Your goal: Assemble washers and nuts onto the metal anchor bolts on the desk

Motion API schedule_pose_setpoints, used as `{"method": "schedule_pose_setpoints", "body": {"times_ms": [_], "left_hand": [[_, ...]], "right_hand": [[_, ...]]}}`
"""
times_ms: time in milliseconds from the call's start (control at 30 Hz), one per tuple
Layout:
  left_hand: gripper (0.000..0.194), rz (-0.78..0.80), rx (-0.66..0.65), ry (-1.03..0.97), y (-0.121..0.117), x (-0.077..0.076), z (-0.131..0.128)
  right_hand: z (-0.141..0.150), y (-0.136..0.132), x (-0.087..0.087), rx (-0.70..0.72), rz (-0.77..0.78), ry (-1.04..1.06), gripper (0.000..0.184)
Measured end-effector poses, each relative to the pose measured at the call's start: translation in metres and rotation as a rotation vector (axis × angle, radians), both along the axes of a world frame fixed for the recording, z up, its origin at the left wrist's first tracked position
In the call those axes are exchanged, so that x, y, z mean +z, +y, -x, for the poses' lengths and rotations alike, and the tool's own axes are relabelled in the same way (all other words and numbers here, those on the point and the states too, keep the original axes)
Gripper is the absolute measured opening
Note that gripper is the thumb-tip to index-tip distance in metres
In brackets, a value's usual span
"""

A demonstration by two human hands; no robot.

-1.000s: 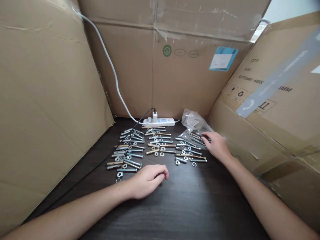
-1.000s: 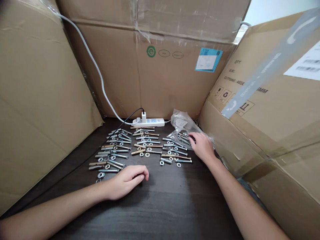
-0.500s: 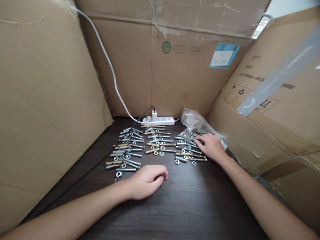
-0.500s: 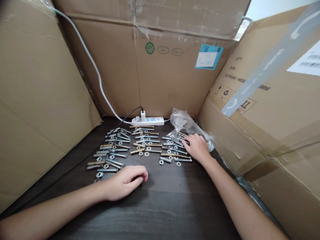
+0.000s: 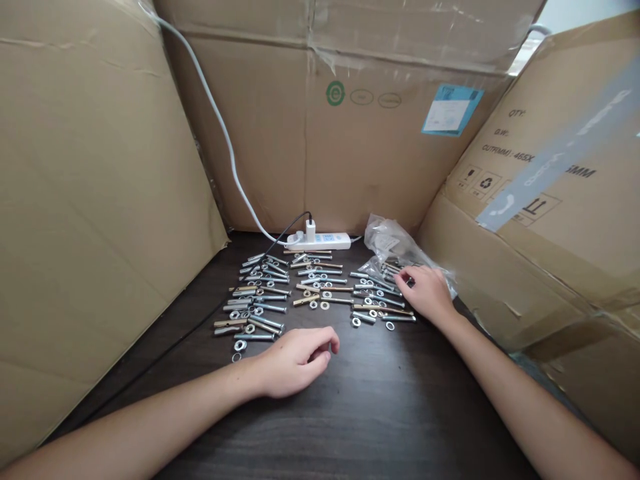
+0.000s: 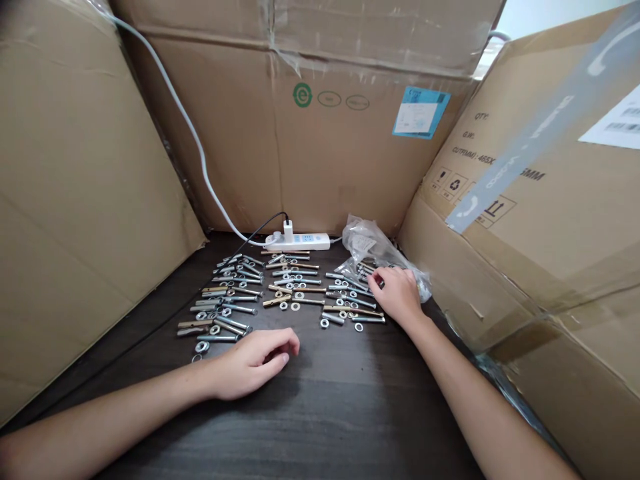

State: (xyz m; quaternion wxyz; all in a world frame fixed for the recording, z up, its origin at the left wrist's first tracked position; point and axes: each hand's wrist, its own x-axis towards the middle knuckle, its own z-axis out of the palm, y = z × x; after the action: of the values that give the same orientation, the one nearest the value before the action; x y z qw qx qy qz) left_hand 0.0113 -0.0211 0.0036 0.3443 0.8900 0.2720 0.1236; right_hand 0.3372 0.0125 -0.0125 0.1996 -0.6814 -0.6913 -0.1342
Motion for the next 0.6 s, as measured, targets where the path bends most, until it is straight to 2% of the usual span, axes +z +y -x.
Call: {"method": "schedule_pose_setpoints", "body": {"times_ms": [133, 233, 300, 400, 500, 600], "left_hand": [[0.017, -0.079, -0.09, 0.004, 0.0, 0.002, 0.001], [0.017, -0.163, -0.144, 0.038, -0.001, 0.002, 0.001], [0.017, -0.203, -0.165, 0.055, 0.0, 0.002, 0.001], [0.017, -0.234, -0.177, 0.07, 0.0, 0.001, 0.002], [0.016, -0.247, -0.177, 0.077, 0.001, 0.001, 0.002], [0.014, -0.252, -0.187, 0.085, 0.001, 0.002, 0.002]], "right_hand": [[0.015, -0.004, 0.009, 0.166, -0.003, 0.031, 0.025], [0.029, -0.011, 0.022, 0.337, 0.123, 0.049, 0.024], [0.036, -0.017, 0.033, 0.371, 0.256, 0.064, 0.021], [0.038, -0.029, 0.049, 0.304, 0.458, 0.048, 0.015], [0.034, -0.037, 0.061, 0.179, 0.601, -0.027, 0.01], [0.032, -0.039, 0.067, 0.085, 0.711, -0.115, 0.014]]}}
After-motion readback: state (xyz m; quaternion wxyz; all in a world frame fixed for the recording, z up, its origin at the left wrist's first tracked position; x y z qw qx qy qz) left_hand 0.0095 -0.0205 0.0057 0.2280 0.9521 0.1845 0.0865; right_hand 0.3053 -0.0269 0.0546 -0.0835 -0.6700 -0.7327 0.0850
